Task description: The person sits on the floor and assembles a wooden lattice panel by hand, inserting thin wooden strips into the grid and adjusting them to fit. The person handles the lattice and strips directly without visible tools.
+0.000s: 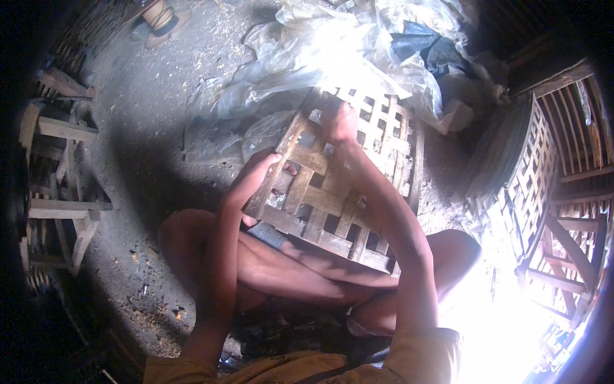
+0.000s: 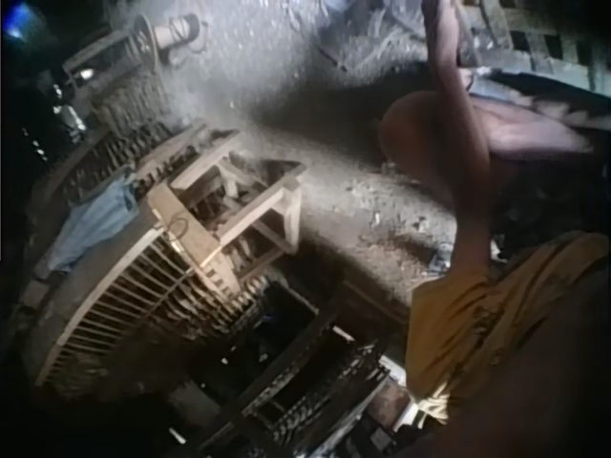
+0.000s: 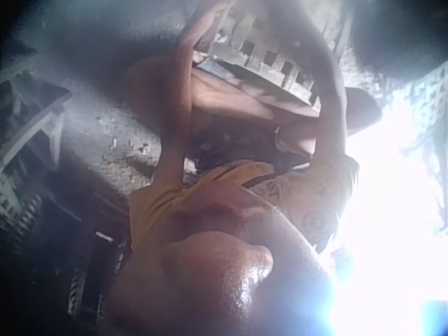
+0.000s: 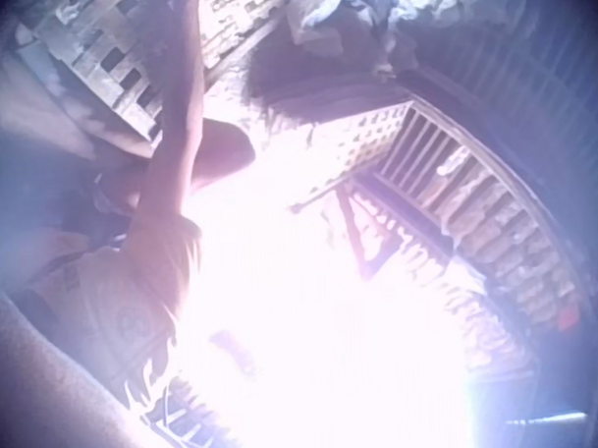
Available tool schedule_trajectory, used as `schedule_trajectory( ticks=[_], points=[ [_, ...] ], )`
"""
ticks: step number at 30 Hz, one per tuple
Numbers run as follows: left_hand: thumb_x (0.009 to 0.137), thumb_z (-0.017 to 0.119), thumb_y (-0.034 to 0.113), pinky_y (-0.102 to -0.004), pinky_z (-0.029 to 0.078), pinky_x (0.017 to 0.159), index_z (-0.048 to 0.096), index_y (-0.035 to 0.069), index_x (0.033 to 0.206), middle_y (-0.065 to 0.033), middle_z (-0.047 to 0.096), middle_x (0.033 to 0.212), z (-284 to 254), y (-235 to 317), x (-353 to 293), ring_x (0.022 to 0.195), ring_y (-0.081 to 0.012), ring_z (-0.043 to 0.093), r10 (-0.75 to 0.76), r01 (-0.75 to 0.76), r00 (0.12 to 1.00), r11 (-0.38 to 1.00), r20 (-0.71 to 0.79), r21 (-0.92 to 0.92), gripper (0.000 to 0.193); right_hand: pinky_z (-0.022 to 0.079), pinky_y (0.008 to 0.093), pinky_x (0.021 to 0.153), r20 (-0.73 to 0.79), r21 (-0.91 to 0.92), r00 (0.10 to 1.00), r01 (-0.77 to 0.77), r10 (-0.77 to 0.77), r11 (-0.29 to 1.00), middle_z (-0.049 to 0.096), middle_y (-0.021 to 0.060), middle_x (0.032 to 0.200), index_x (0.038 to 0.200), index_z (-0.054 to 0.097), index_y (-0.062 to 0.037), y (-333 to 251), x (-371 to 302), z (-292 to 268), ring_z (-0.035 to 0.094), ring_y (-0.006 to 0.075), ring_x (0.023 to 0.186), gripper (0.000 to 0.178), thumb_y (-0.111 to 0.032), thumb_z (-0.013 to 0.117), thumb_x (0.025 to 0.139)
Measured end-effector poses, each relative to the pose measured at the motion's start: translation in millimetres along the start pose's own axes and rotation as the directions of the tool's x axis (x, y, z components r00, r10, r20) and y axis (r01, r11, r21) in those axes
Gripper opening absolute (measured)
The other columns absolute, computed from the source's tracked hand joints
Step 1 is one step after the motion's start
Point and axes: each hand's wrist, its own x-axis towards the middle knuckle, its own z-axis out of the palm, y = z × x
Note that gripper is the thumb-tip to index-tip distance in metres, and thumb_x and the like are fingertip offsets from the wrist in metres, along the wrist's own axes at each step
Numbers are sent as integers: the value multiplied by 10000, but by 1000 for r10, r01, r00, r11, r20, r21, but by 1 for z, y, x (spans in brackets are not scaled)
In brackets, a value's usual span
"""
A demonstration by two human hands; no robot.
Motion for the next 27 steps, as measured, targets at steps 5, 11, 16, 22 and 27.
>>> schedule_trajectory(
  ticks=[5, 11, 16, 22, 27],
  points=[
    [1056, 433, 380, -271, 517, 650, 623, 106, 1288, -39, 715, 999, 2, 4, -8, 831, -109, 623, -83, 77, 996, 983, -32, -167, 406, 557, 419, 825, 105, 161, 983, -167, 151, 973, 746, 211, 919, 1056, 756, -24, -27, -12, -16, 728, 352, 855, 256, -151, 569, 936],
    [1043, 520, 401, -265, 524, 703, 641, 103, 1171, -7, 622, 842, -13, -4, 17, 755, -96, 613, -78, 175, 976, 841, 205, -512, 345, 538, 341, 784, -42, 530, 978, -152, 206, 834, 770, 106, 939, 1092, 753, 4, 20, -19, -26, 680, 163, 841, 257, -158, 610, 951],
    [1053, 566, 295, -257, 528, 714, 618, 25, 1150, -46, 623, 860, 13, 44, -20, 781, -123, 614, 109, 44, 978, 726, 179, -686, 292, 519, 308, 788, -14, 459, 967, -219, 253, 861, 757, 115, 913, 1081, 746, 1, 31, -67, -108, 665, 145, 840, 237, -161, 617, 965],
    [1021, 572, 174, -275, 517, 759, 625, 12, 1045, -32, 610, 805, 10, 138, -71, 798, -119, 616, 475, -441, 862, 875, 178, -200, 172, 481, 296, 729, -219, 511, 915, -188, 338, 839, 681, 71, 804, 1009, 733, -8, 68, -152, -182, 584, 92, 771, 186, -138, 629, 926],
    [950, 657, 134, -236, 481, 701, 654, 8, 1082, -5, 609, 802, 38, 183, -71, 747, -73, 581, 476, -548, 830, 792, 290, 269, 182, 359, 249, 603, -358, 653, 785, -176, 506, 737, 569, -25, 728, 978, 749, -13, 105, -188, -190, 464, 29, 684, 167, -129, 635, 939]
  ],
)
